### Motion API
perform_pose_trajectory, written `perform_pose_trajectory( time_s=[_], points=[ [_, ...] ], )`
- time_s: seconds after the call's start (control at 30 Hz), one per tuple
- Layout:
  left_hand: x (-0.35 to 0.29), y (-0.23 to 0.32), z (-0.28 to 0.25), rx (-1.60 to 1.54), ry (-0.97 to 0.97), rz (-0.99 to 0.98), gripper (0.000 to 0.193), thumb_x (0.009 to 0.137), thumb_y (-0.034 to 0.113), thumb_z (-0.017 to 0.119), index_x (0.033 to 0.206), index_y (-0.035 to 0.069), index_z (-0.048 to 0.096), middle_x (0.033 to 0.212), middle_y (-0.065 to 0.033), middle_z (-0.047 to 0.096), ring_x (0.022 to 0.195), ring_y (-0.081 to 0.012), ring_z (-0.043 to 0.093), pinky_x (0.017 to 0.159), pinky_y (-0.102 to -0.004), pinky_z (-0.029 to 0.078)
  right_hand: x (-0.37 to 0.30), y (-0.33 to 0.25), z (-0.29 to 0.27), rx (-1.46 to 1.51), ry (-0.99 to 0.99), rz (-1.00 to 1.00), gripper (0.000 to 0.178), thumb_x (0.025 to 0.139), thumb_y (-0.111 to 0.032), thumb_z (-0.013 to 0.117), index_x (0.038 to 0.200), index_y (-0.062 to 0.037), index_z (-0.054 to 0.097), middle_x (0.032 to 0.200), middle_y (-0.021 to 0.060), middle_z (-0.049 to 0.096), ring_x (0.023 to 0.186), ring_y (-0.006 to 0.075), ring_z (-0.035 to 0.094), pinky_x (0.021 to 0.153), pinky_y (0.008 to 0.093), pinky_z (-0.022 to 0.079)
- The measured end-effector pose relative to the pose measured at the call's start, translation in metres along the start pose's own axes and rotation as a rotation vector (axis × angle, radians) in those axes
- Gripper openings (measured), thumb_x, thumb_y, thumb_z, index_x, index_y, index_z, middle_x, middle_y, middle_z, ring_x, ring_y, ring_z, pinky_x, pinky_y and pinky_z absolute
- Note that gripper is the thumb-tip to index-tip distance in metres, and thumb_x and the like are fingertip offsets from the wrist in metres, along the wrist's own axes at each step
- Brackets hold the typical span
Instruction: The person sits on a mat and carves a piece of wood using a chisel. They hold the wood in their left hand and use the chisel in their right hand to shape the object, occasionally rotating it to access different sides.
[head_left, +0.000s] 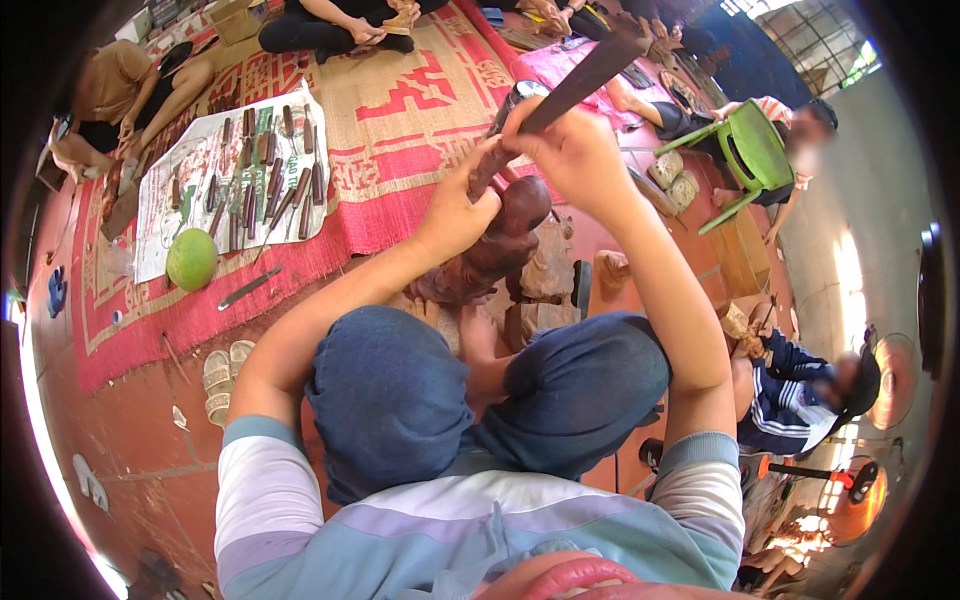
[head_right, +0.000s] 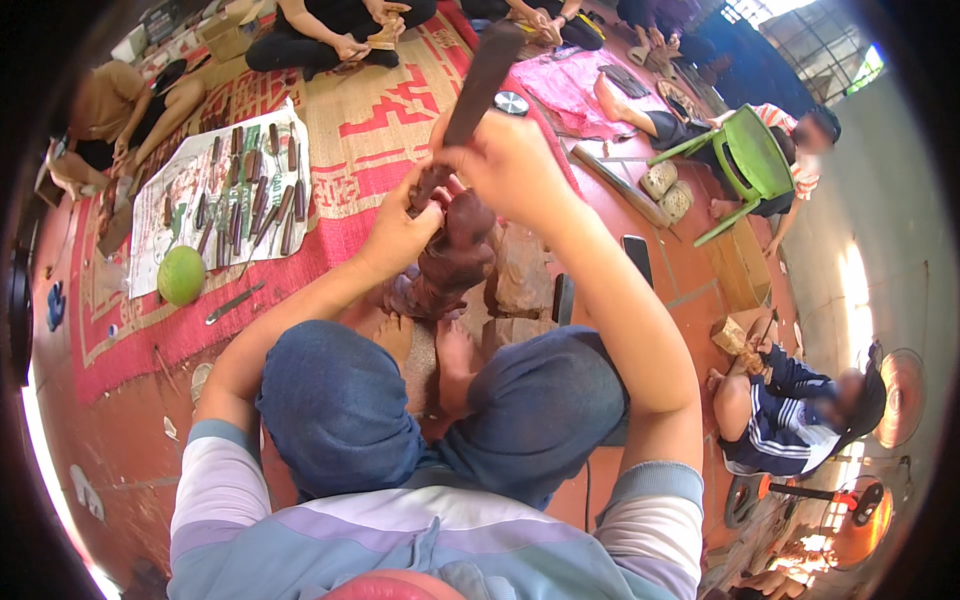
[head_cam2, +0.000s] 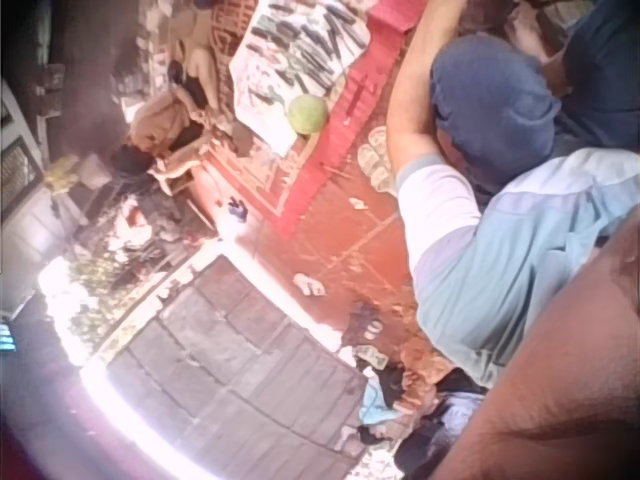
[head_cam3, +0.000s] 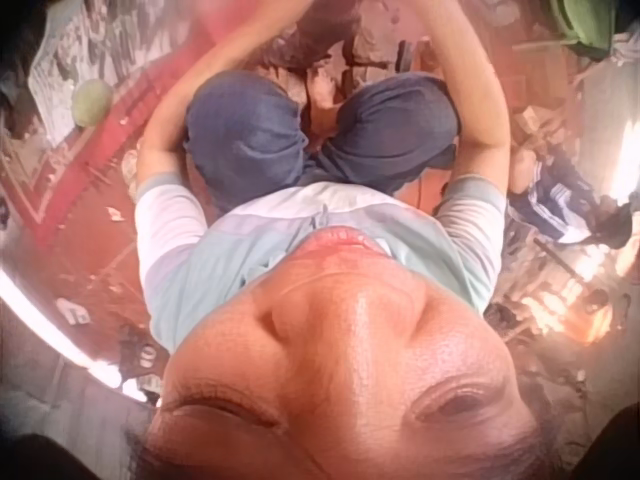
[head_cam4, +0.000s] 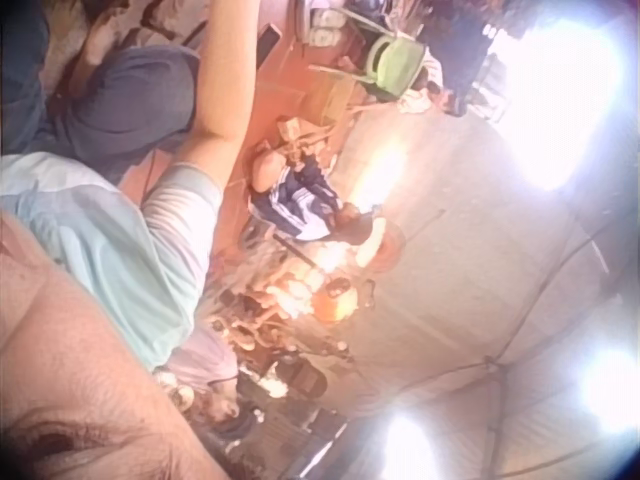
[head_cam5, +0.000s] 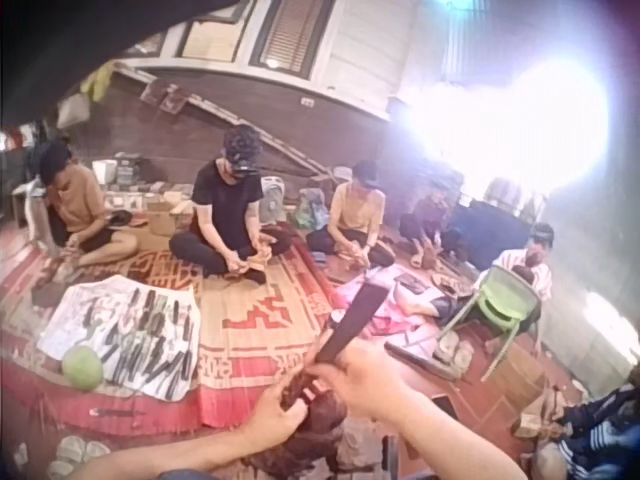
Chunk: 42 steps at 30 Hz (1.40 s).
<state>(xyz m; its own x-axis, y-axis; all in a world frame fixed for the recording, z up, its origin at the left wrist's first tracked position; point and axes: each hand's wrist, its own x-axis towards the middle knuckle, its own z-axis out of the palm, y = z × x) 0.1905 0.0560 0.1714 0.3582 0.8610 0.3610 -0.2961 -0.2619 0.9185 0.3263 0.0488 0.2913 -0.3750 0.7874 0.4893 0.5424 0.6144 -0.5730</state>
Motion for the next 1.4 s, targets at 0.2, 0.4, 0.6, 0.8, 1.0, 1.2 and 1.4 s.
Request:
perform_pose_trajectory(
  time_s=[0.2,0.4,0.6,0.8,1.0,1.2,1.4],
  points=[
    [0.001,-0.004,-0.002,-0.003,-0.041,0.062,0.057,0.08,-0.008,0.039,0.135,0.006,0.032,0.104,-0.0057,0.052,0.086,-0.0105,0.05,0.079,-0.0235,0.043,-0.005,0.01,-0.004,0.097,-0.09,0.001,0.007,0.077,-0.001,0.061,0.084,-0.0027,0.06,0.07,0.0051,0.062,0.068,0.0129,0.062,0.062,0.0268,0.048],
    [0.001,0.004,0.001,-0.031,-0.052,0.052,0.061,0.078,-0.008,0.039,0.136,0.008,0.031,0.105,-0.006,0.052,0.086,-0.0102,0.049,0.078,-0.0233,0.044,-0.008,0.014,-0.013,0.377,-0.069,0.191,0.007,0.076,0.0,0.062,0.083,-0.0014,0.063,0.074,0.0018,0.063,0.074,0.009,0.059,0.069,0.0233,0.047],
    [0.001,0.007,-0.002,-0.031,-0.08,-0.014,0.062,0.076,-0.007,0.04,0.136,0.008,0.031,0.105,-0.0057,0.051,0.087,-0.0103,0.049,0.077,-0.0237,0.044,-0.001,0.022,-0.017,0.393,-0.036,0.162,0.005,0.077,0.0,0.062,0.083,0.0001,0.063,0.078,0.0037,0.064,0.077,0.0092,0.059,0.071,0.0234,0.047],
    [0.003,0.005,-0.003,-0.013,-0.076,0.006,0.061,0.076,-0.006,0.04,0.135,0.006,0.032,0.106,-0.0061,0.051,0.087,-0.0102,0.049,0.078,-0.0239,0.044,0.003,0.019,-0.015,0.454,-0.058,0.195,0.005,0.078,0.001,0.063,0.082,0.0007,0.063,0.079,0.0039,0.064,0.076,0.0106,0.06,0.071,0.0238,0.049],
    [0.001,0.014,0.002,-0.047,-0.075,-0.012,0.06,0.077,-0.006,0.04,0.135,0.007,0.033,0.105,-0.0058,0.05,0.086,-0.0093,0.049,0.075,-0.0227,0.043,-0.003,0.017,-0.019,0.278,-0.011,0.189,0.007,0.078,0.002,0.06,0.084,0.0006,0.064,0.08,0.0038,0.064,0.077,0.0096,0.06,0.072,0.0237,0.048],
    [0.0,0.012,0.0,-0.041,-0.086,-0.033,0.058,0.079,-0.006,0.041,0.135,0.007,0.033,0.106,-0.0045,0.05,0.085,-0.0087,0.048,0.075,-0.0214,0.042,-0.004,0.02,-0.02,0.145,-0.133,0.18,0.005,0.077,-0.001,0.063,0.081,-0.0012,0.065,0.079,0.0023,0.065,0.076,0.0093,0.06,0.07,0.0236,0.048],
    [0.0,0.014,0.0,0.028,-0.083,0.012,0.052,0.084,0.001,0.045,0.134,0.007,0.034,0.108,-0.0047,0.052,0.091,-0.0095,0.05,0.08,-0.0237,0.043,0.0,0.033,-0.039,0.267,0.343,0.114,0.011,0.076,-0.009,0.066,0.086,-0.0045,0.067,0.071,0.0015,0.064,0.065,0.0061,0.056,0.06,0.0216,0.044]
  ],
)
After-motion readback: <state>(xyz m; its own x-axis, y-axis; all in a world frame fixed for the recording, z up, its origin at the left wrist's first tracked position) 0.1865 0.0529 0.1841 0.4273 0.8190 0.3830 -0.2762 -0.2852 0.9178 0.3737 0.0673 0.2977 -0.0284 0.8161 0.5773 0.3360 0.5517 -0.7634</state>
